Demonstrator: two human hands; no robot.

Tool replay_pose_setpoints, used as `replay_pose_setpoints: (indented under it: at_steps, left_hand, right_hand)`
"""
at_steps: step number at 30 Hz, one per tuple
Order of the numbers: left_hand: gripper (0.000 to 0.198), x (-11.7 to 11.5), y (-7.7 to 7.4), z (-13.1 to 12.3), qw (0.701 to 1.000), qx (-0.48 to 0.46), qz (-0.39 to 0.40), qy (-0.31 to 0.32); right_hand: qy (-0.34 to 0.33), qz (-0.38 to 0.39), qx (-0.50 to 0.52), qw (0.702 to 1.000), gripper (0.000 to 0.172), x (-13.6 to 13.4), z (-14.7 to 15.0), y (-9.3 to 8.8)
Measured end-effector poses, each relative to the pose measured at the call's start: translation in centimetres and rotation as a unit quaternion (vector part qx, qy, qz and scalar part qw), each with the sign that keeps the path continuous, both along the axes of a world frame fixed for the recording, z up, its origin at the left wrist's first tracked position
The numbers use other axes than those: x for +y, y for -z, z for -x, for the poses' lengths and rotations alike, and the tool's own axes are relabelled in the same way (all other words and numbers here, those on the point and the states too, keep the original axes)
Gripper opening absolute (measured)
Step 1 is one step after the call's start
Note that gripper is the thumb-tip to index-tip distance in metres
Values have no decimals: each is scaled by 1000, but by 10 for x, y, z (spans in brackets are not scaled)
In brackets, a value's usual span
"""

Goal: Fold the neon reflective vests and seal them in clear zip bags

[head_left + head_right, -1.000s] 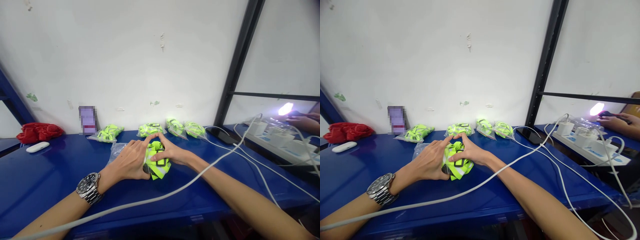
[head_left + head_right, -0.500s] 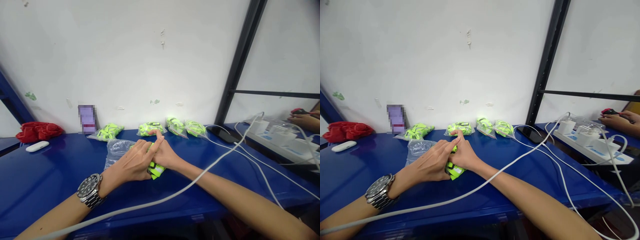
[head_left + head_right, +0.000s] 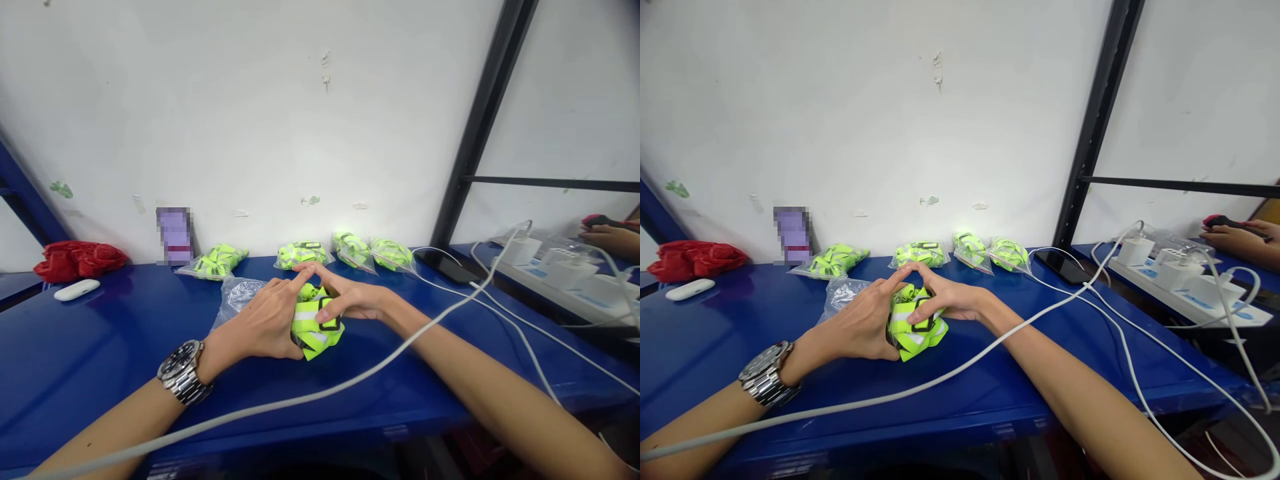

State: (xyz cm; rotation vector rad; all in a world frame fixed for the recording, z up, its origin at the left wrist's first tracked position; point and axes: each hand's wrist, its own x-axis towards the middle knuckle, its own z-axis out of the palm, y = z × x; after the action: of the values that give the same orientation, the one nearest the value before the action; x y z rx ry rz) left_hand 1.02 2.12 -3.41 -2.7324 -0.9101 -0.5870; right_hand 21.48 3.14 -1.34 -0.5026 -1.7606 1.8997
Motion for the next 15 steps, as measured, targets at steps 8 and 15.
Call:
replay_pose_setpoints:
  at_steps: [8, 15]
  left_hand:
    - [119, -4, 3, 1, 999, -28, 5, 20]
    - [122, -6, 0, -3, 1000, -16, -8, 23]
  right_hand:
    - [95, -199, -6, 975, 85, 9, 9, 19]
    - [224, -340, -58, 912, 75, 8, 25, 27]
